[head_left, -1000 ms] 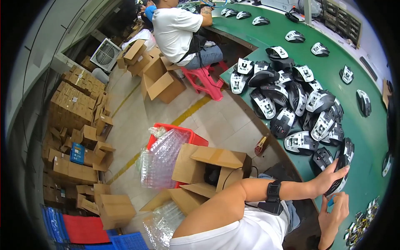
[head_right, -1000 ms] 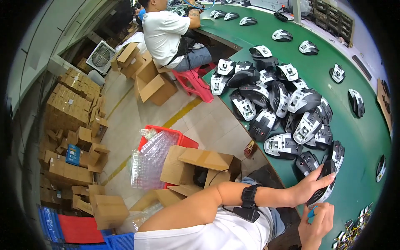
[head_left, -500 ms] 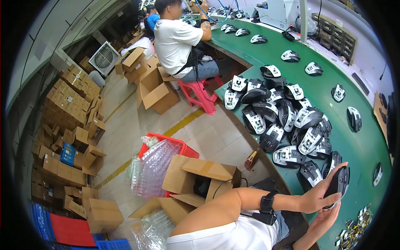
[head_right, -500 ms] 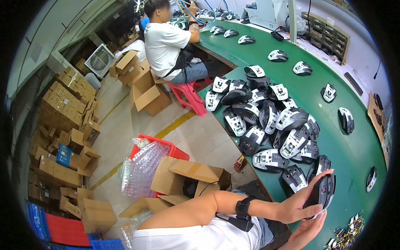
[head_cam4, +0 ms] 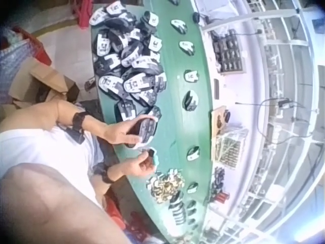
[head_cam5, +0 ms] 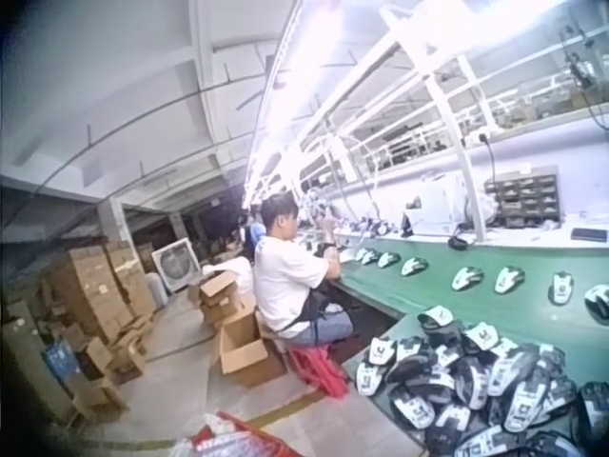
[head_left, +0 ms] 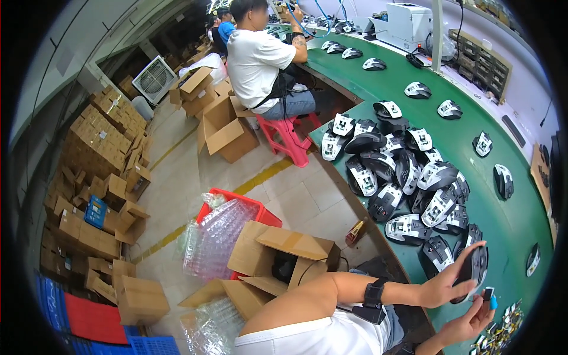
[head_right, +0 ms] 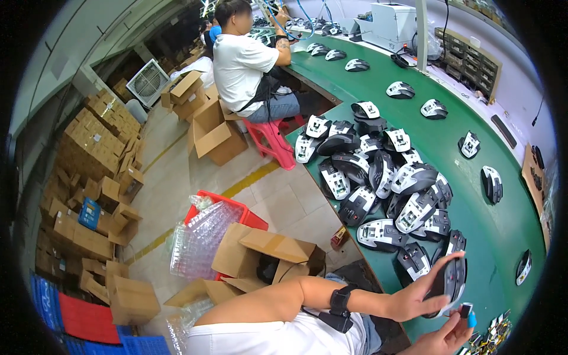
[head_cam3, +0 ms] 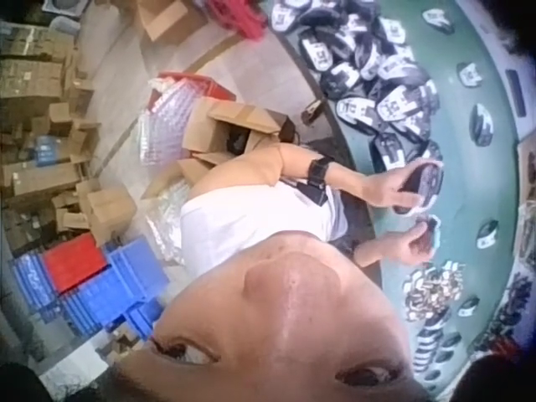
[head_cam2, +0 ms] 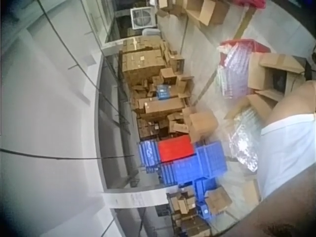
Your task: Assembling computer mice by attaching side components and cleaning parts on a production line.
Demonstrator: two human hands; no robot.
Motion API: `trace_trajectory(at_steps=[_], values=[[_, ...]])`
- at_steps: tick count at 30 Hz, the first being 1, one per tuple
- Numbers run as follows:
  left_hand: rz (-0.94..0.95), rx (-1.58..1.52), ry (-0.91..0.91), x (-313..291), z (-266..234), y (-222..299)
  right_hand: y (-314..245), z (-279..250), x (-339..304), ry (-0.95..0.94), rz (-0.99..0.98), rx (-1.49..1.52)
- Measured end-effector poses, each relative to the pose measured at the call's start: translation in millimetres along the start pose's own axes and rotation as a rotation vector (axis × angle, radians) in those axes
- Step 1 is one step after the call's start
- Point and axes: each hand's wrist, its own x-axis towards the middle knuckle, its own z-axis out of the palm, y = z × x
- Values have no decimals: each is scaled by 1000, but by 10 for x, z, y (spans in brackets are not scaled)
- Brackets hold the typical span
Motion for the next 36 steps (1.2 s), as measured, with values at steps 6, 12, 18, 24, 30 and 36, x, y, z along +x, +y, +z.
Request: trace_trajectory(at_steps=[6,12,18,24,30,36], values=[[-286,-397,183,219,-37,-127,-514,49,137,-437,-591,-350],[-429,-545,185,280,-80,34,-602,28,193,-568,-747,-437],[-448,-488,182,286,-135,21,-710,89,110,-617,-646,-388],[-516,-545,22,308,-157,71,-599,-22,198,-667,-510,-312],[-461,-394,-6,257,-52,-63,-474,28,305,-678,-182,-57],[-455,-422,15,334,-108,-83,-555,63,291,-649,-434,-320]])
